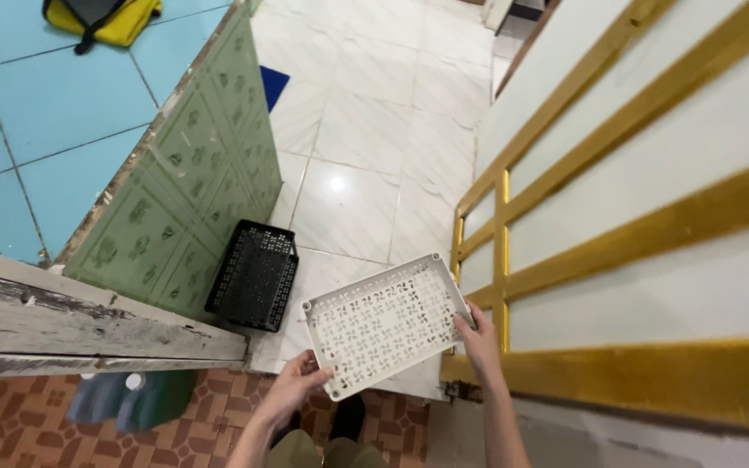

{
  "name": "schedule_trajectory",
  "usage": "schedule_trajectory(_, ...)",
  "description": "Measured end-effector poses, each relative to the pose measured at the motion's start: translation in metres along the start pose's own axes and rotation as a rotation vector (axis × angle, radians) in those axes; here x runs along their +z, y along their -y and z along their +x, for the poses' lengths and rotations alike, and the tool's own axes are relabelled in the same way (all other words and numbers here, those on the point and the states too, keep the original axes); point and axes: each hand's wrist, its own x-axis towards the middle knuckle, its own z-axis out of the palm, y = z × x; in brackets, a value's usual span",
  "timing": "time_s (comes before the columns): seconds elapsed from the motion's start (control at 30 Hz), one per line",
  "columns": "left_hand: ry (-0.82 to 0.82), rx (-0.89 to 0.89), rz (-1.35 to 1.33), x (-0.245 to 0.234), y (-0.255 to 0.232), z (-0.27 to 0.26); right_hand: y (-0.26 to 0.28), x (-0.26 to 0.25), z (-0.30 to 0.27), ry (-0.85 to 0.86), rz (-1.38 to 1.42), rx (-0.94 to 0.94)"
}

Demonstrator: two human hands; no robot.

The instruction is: The person picks up a white plastic tray from the floor and wipes it with a yellow cloth. They clean the tray's surface and edges thoroughly, rotating it to reach all sides.

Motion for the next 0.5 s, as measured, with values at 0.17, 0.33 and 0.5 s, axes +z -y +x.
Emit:
schedule_trajectory(0.17,-0.098,0.085,-0.221,0.034,0.041,0.045,0.022,0.053,0.015,-0.16,-0.402,-0.121)
schedule_trajectory(0.33,-0.206,0.15,-0.366,0.056,0.075,0.102,0.001,0.115,0.003,-0.053,-0.034,0.288)
schedule_trajectory(0.5,-0.258,0.098,-0.421,0.051,0.079,0.146,-0.044,0.162,0.007,0.206,0.143,0.456)
